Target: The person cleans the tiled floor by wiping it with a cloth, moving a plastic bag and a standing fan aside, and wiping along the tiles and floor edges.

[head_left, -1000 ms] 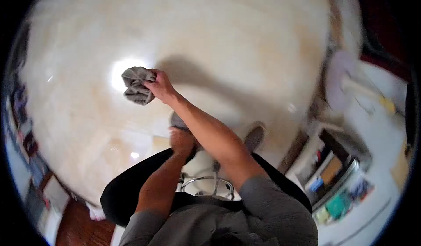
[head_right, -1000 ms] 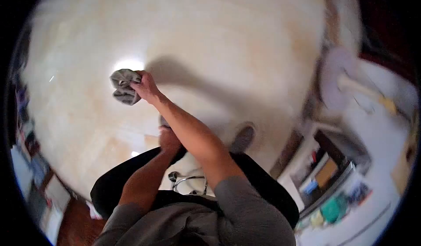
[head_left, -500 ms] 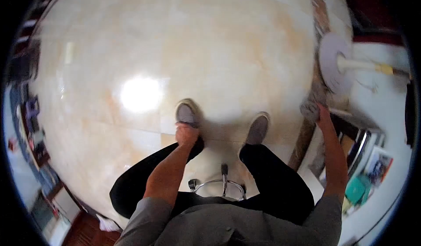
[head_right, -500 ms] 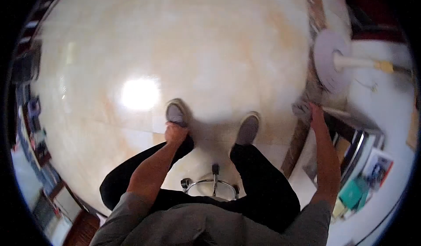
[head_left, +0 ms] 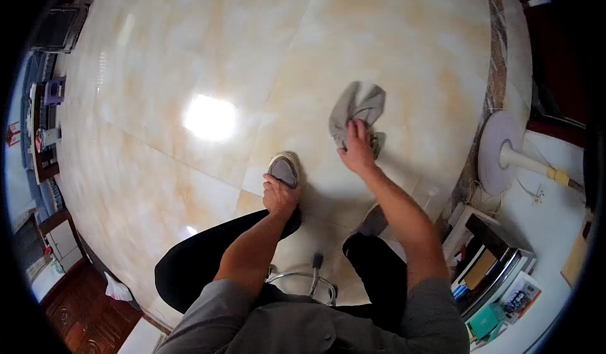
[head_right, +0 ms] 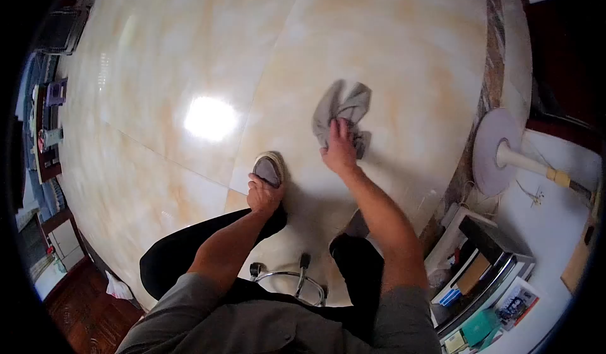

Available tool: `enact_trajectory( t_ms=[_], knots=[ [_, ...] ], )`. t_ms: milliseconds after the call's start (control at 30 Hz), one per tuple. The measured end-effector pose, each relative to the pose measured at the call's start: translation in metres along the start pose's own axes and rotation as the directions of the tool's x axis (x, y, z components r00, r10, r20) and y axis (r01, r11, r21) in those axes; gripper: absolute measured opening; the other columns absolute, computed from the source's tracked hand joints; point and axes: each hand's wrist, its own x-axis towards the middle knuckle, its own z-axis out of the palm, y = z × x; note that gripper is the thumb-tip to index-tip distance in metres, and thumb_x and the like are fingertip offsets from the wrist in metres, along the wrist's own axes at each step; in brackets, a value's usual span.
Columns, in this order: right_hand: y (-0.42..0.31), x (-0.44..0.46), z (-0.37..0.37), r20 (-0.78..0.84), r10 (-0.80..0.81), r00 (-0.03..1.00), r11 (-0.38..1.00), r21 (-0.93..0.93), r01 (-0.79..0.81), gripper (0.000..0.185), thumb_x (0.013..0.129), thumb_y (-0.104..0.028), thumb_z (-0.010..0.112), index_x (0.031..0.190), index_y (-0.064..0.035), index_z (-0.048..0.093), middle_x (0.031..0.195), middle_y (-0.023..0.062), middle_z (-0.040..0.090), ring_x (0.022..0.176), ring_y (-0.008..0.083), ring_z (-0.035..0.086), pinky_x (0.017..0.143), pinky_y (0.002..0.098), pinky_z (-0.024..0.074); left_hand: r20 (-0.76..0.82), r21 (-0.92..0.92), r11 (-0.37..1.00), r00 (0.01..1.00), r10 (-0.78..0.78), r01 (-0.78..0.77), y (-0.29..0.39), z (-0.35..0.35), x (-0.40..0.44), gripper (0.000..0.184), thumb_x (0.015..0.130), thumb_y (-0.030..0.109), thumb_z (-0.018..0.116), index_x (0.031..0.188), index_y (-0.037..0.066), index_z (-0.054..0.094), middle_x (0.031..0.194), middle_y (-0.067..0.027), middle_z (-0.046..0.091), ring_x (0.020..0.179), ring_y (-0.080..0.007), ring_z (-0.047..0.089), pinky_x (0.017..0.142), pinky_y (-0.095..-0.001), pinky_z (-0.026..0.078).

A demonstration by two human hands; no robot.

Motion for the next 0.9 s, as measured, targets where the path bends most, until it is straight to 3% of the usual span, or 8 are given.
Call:
enact_trajectory(
  t_ms=[333,533,567,600,667,767,833,900],
  knots=[
    [-0.138,0.214,0.026,-0.388,0.046,0.92,0.991,0.134,0.007,0.051,0.08,0.0,0.062,0.129,0.0037,0.051,0.143,0.0226,0.036,0.124,0.0465,0.045,0.104,0.0482,0.0424,0.044,0.051,0.999,0.999,-0.008,0.006,0.011,-0.005,0.011,0.123,0.073,0.071,0.069,0.145,-0.015,0.019,0.118,-0.024,0.054,0.106,-0.0361,0.062,0.084,-0.0433,0.055],
    [-0.189,0.184,0.073,-0.151,-0.271,0.951,0.962,-0.057,0.266,0.046,0.075,-0.005,0.07,0.12,-0.0008,0.061,0.129,0.0181,0.056,0.115,0.0384,0.056,0.092,0.0493,0.0506,0.099,0.011,1.0,0.995,-0.009,0.008,0.012,-0.012,0.006,0.119,0.073,0.061,0.074,0.146,-0.013,0.016,0.123,-0.026,0.052,0.108,-0.0399,0.061,0.088,-0.0471,0.053],
    [-0.196,0.165,0.083,0.039,-0.18,0.983,0.963,0.211,0.167,0.042,0.075,-0.005,0.071,0.116,-0.0009,0.064,0.122,0.0199,0.061,0.112,0.0369,0.061,0.093,0.0459,0.0513,0.091,0.015,1.0,0.996,-0.015,0.014,0.01,-0.008,0.009,0.123,0.071,0.065,0.073,0.146,-0.015,0.016,0.122,-0.0255,0.052,0.108,-0.0389,0.061,0.086,-0.0457,0.054],
    [-0.184,0.147,0.13,-0.155,-0.385,0.91,0.752,0.519,0.406,0.041,0.073,-0.001,0.069,0.113,0.0002,0.066,0.118,0.0229,0.064,0.107,0.0373,0.064,0.093,0.0409,0.0519,0.086,0.021,1.0,0.996,-0.026,0.024,0.009,-0.006,0.009,0.127,0.07,0.069,0.073,0.145,-0.016,0.016,0.121,-0.025,0.052,0.108,-0.0379,0.06,0.085,-0.0442,0.054],
    [-0.2,0.111,0.1,0.258,-0.186,0.948,0.358,0.916,-0.179,0.041,0.074,-0.001,0.064,0.115,0.0026,0.065,0.109,0.015,0.069,0.103,0.0296,0.066,0.093,0.0383,0.0509,0.096,0.005,1.0,0.995,-0.012,0.012,0.009,-0.013,0.004,0.126,0.07,0.067,0.073,0.145,-0.016,0.016,0.122,-0.0251,0.052,0.109,-0.038,0.06,0.086,-0.0443,0.054],
    [-0.167,0.082,0.063,0.026,-0.277,0.961,0.293,0.954,0.059,0.04,0.076,0.004,0.063,0.116,0.0012,0.065,0.118,0.0116,0.065,0.109,0.0247,0.062,0.099,0.0348,0.0481,0.025,0.015,1.0,0.999,0.02,-0.021,-0.002,0.009,0.015,0.124,0.071,0.065,0.074,0.144,-0.017,0.017,0.118,-0.0247,0.052,0.105,-0.0385,0.061,0.084,-0.0448,0.054],
    [-0.127,0.069,0.021,0.391,-0.128,0.911,-0.373,0.832,-0.41,0.043,0.078,0.003,0.059,0.121,0.0017,0.06,0.118,0.0119,0.064,0.109,0.0256,0.062,0.1,0.0376,0.0482,-0.012,0.024,0.995,0.995,0.098,-0.098,-0.01,0.02,0.016,0.122,0.072,0.063,0.074,0.143,-0.018,0.018,0.116,-0.0246,0.053,0.101,-0.0392,0.062,0.082,-0.0453,0.055],
    [-0.059,0.048,-0.022,0.362,-0.088,0.928,-0.304,0.878,-0.371,0.045,0.081,0.0,0.058,0.126,0.0006,0.057,0.12,0.0124,0.064,0.111,0.0261,0.061,0.1,0.0391,0.0483,-0.063,0.089,0.992,0.994,0.094,-0.089,0.002,0.008,0.005,0.12,0.073,0.06,0.075,0.143,-0.019,0.019,0.116,-0.0239,0.054,0.099,-0.0382,0.064,0.08,-0.0437,0.056]
  ],
)
